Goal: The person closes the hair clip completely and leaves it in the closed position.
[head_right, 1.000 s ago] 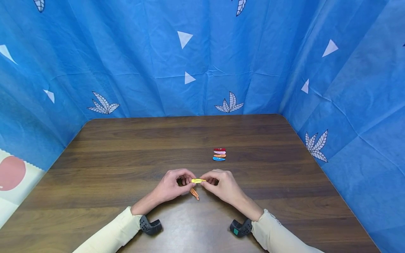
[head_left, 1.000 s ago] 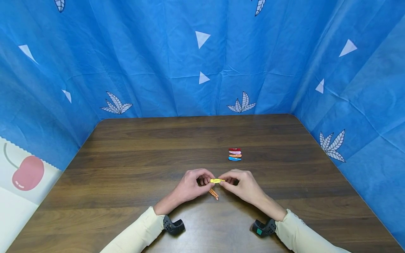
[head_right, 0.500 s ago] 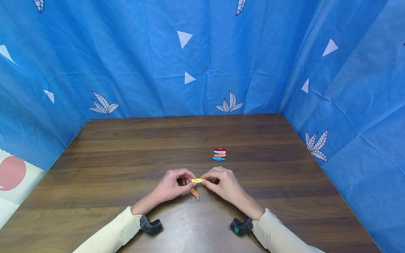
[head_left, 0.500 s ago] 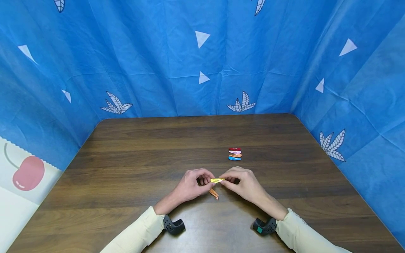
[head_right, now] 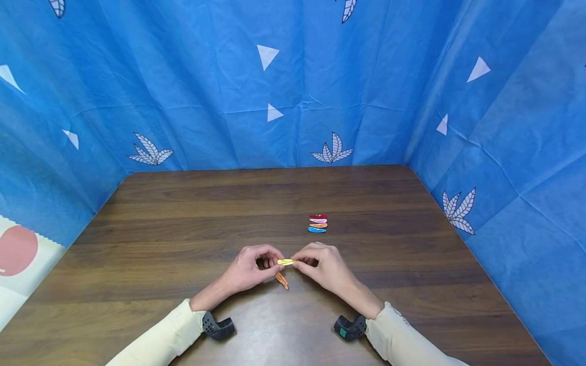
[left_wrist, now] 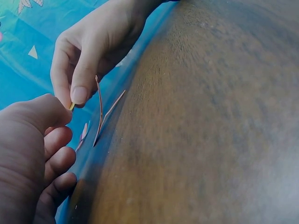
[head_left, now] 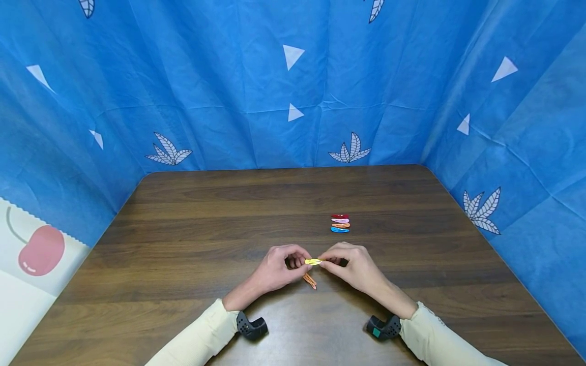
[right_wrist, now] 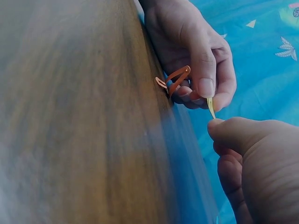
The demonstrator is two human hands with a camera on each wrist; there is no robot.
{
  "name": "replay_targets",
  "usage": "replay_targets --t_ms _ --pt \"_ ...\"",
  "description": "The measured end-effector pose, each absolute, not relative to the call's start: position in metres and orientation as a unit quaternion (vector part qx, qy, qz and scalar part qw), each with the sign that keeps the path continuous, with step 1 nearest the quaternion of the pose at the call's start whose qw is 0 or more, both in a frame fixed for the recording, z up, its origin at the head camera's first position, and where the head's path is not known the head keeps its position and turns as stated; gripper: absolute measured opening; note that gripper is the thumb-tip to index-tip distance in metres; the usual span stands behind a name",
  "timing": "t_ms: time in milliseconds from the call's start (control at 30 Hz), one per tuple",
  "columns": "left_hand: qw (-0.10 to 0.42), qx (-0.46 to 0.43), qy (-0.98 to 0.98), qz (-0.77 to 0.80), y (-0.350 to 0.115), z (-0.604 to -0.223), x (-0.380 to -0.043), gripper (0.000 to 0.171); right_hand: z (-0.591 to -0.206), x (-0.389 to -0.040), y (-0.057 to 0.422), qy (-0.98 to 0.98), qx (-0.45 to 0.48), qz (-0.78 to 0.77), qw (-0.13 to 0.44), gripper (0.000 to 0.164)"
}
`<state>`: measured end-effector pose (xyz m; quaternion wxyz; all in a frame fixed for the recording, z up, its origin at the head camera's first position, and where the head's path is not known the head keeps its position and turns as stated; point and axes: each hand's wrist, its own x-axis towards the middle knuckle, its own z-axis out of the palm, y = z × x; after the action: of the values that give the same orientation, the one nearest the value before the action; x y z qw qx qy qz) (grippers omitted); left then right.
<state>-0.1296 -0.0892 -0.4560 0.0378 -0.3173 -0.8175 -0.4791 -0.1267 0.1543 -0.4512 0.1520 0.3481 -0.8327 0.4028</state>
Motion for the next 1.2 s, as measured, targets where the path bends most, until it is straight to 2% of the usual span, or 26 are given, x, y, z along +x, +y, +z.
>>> replay_targets --t_ms 767,1200 --pt "0.036 -0.315 -0.820 -0.476 -0.089 -0.455 -0.129 0.010 -0.446 -0.131 0.164 -0.840 0.341 0.398 0.143 0.013" --pt "0.046 -0.328 -0.813 -0.479 -0.091 -0.456 -0.130 0.010 -0.447 -0.141 0.175 -0.851 0.322 0.379 0.171 0.015"
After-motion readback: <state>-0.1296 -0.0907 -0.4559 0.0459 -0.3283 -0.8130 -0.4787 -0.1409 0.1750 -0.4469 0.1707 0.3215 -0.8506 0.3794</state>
